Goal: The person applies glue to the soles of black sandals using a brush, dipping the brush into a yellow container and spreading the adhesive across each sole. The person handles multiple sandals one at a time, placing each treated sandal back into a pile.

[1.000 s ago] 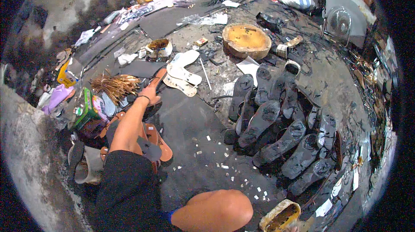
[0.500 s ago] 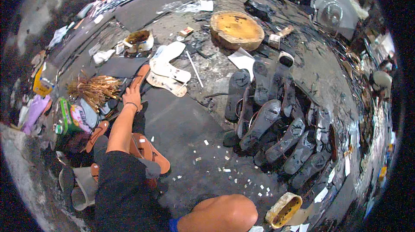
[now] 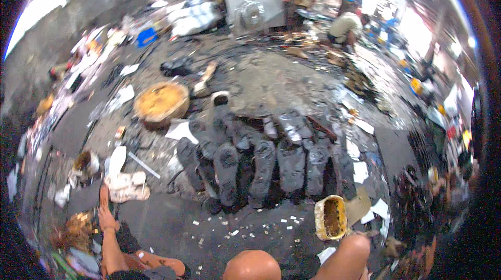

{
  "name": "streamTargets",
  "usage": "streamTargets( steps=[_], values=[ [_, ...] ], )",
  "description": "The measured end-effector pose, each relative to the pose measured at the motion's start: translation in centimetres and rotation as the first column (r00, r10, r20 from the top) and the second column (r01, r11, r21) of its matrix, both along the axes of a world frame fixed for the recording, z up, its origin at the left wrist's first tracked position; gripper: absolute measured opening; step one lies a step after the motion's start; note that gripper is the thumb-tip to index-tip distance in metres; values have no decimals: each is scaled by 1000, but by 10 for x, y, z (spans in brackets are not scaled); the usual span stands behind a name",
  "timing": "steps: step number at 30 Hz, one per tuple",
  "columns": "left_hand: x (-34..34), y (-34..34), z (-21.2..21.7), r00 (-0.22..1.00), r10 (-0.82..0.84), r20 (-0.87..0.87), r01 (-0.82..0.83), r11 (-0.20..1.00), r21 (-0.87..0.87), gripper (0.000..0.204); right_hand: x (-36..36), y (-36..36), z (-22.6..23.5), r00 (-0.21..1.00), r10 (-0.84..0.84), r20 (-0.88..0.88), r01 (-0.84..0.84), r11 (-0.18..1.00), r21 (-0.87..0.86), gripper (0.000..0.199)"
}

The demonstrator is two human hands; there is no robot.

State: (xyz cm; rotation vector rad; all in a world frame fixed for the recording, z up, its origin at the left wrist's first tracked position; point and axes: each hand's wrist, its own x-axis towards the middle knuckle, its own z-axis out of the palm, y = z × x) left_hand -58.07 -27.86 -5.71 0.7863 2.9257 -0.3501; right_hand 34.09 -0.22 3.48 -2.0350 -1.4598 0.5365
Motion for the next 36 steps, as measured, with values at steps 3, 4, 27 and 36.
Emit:
streamTargets(
  steps=[3, 4, 27, 36],
  values=[
    [-1, 10, 6, 999, -44, -2, 42, 944, 328, 83, 0, -15, -5, 997, -5, -76, 6, 1000, 15, 21],
    [2, 15, 14, 997, -61, 52, 38, 931, 363, 77, 1, -18, -6, 994, -45, -102, 44, 999, -9, 20],
    [413, 132, 31, 709, -671, 218, 665, 739, 112, 70, -27, 65, 6, 844, 499, 196, -402, 831, -384, 41],
    [447, 188, 33, 545, -820, 175, 829, 558, 38, 71, 3, 25, 21, 836, 544, 74, -491, 801, -341, 53]
  ],
)
